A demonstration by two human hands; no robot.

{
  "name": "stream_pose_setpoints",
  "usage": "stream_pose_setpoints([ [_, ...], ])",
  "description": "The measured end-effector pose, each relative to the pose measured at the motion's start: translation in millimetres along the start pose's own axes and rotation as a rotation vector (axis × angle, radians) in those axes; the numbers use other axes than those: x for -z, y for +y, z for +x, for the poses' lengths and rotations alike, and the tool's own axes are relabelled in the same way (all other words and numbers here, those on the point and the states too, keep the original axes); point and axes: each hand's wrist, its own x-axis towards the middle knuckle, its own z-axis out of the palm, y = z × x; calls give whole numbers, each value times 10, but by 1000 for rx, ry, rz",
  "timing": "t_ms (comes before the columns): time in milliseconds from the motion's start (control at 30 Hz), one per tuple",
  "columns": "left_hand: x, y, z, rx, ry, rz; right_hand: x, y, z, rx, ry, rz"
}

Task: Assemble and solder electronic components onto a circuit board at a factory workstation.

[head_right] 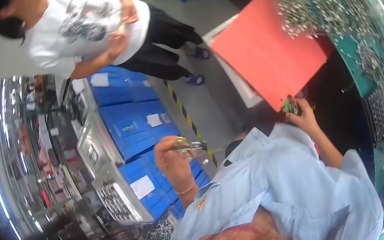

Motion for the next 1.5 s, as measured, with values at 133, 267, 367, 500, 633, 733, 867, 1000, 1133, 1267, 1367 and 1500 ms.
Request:
stream_pose_setpoints([
  [133, 529, 148, 120, 173, 76, -45, -542, -765, -12, 278, -69, -164],
  [267, 852, 334, 530, 119, 49, -42, -893, -1283, 300, 225, -199, -46],
  [367, 1068, 386, 778, 157, 117, -4, -1233, -1370, 656, 119, -372, -82],
  [500, 1680, 382, 846, 203, 139, 28, -1890, -1690, 1075, 184, -592, -264],
  [633, 2495, 459, 1004, 169, 385, -34, -3038, -2279, 1441, 330, -903, -290],
  [733, 3190, 487, 1375, 108, 464, -39, -4163, -2811, 1754, 441, -984, -322],
  [867, 4003, 641, 1969, 96, 457, -67, -5576, -3402, 2341, 453, -854, -298],
  [1000, 4473, 811, 2655, 171, 316, -235, -6132, -4057, 2838, 392, -695, -174],
  [1133, 4755, 712, 3683, 167, 204, -307, -6045, -4322, 3215, 306, -565, -137],
  [1267, 4655, 490, 4896, 142, 41, -343, -5654, -4181, 3460, 70, -467, 26],
  [1367, 4504, 267, 5754, 245, -87, -438, -5491, -4125, 3484, 50, -416, 45],
  [1500, 4360, -83, 6773, 353, -198, -479, -5593, -4277, 3839, -74, -282, 118],
])
